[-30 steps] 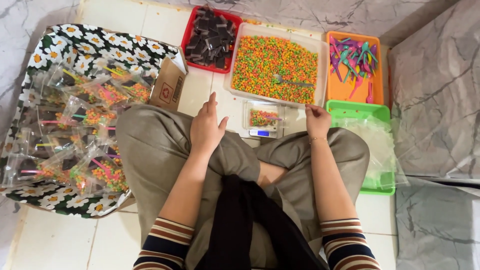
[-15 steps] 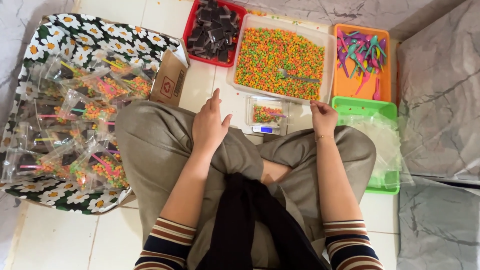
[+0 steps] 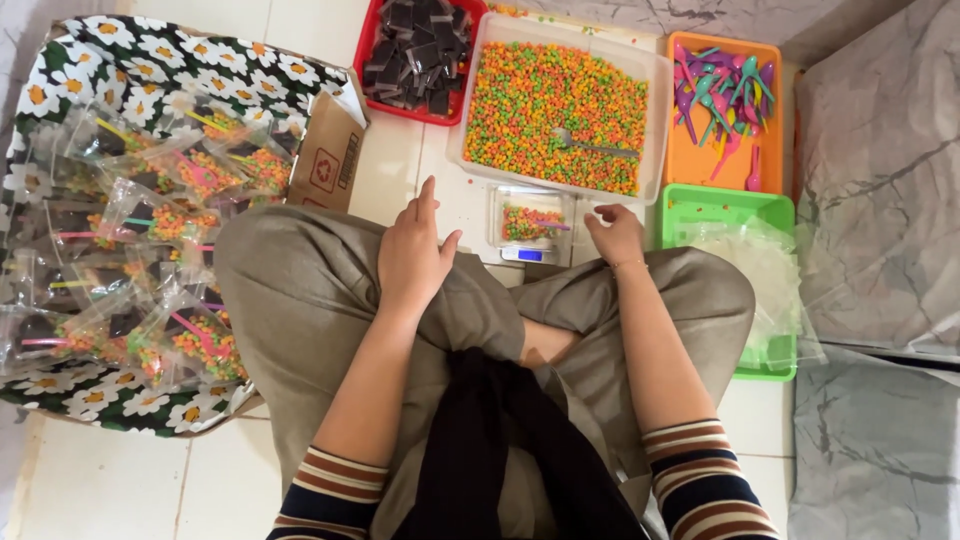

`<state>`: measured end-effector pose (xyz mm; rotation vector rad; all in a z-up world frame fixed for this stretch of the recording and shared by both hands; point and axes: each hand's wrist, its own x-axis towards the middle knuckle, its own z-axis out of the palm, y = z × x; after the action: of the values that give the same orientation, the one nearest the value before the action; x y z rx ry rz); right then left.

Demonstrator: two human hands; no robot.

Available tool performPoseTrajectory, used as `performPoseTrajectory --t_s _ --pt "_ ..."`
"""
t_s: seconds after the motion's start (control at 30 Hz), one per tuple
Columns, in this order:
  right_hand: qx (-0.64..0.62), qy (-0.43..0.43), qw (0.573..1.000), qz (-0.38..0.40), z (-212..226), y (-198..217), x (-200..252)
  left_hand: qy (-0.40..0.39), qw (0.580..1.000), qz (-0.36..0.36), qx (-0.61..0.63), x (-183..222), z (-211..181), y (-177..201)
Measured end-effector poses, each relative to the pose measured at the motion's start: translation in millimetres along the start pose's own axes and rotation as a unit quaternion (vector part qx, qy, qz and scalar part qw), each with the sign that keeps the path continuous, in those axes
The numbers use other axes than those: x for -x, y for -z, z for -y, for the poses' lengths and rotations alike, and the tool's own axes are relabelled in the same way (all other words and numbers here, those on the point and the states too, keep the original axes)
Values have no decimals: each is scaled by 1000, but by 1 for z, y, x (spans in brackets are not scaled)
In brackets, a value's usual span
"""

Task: The person is manually portioning small colorful candies into plastic bags using a spoon, weighing each bag on a digital scale, and then sealing the bags.

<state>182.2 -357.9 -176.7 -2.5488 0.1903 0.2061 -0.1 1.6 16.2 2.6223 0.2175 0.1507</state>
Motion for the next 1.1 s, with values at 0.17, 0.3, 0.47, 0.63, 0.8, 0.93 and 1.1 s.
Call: performPoseTrajectory --t_s 0.17,0.3,0.47,0.63,0.8,0.93,1.1 --pt "-6 -43 998 53 24 6 12 -8 1000 -4 -4 0 1 -1" --pt "-8 -34 995 96 42 17 26 -13 1000 -5 -7 0 0 0" --pt "-109 -8 992 61 41 17 28 -22 999 -27 -8 3 -1 -3" --pt "-219 33 974 44 132 89 89 -31 993 -74 82 -8 -21 6" --pt "-186 113 976 17 199 87 107 -131 977 4 170 -42 -63 -6" --pt "-215 153 964 18 263 97 123 -124 985 -27 120 -74 -57 -15" --pt "-332 179 920 108 315 90 105 -111 964 -164 176 -107 -16 9"
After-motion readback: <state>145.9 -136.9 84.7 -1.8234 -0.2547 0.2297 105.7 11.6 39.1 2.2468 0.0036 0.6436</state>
